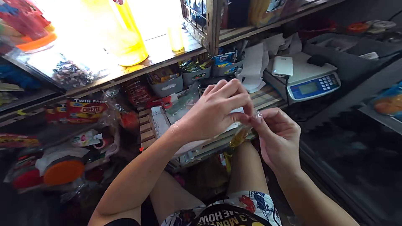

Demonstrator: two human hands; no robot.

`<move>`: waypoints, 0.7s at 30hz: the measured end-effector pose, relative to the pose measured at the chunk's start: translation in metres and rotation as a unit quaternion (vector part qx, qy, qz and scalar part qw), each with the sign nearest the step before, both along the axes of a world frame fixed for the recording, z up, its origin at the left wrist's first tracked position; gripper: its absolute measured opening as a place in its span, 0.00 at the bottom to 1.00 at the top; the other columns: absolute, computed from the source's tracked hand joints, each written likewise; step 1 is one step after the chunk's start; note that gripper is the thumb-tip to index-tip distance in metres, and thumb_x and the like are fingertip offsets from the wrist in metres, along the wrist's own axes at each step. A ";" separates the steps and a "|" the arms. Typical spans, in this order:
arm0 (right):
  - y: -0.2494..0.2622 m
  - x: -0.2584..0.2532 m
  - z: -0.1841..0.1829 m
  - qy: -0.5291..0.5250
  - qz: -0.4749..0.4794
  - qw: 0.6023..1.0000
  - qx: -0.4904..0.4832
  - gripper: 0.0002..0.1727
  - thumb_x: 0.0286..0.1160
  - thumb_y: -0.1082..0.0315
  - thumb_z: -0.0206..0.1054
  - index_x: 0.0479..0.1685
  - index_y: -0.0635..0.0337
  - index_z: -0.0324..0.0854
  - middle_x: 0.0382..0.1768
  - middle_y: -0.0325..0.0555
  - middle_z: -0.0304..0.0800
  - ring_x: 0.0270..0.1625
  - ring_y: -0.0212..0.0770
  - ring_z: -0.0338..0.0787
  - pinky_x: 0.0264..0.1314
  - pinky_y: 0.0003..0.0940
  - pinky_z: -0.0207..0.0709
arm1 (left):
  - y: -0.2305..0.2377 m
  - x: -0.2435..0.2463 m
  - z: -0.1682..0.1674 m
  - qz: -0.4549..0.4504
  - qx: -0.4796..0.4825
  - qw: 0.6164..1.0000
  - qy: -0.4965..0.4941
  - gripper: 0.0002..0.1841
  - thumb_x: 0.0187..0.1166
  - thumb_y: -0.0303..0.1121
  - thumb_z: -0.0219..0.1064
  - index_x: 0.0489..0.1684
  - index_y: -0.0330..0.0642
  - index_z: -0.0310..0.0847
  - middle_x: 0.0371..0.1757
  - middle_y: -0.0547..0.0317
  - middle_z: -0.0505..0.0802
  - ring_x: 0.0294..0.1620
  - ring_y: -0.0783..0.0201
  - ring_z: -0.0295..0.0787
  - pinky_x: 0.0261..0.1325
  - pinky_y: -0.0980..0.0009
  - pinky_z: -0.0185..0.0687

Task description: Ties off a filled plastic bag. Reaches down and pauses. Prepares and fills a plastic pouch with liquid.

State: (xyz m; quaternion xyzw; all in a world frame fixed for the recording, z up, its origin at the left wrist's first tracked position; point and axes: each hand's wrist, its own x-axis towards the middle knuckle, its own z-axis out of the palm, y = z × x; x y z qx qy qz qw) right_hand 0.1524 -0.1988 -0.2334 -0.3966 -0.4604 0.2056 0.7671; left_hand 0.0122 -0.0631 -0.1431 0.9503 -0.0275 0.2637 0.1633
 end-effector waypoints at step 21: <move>-0.049 -0.001 -0.002 -0.044 -0.068 0.997 0.008 0.06 0.78 0.74 0.70 0.48 0.55 0.86 0.41 0.31 0.94 0.45 0.28 0.94 0.56 0.28 0.90 | -0.071 0.025 0.005 0.015 -0.275 0.961 -0.001 0.03 0.78 0.23 0.71 0.42 0.38 0.90 0.38 0.61 0.95 0.38 0.74 0.92 0.47 0.77 0.88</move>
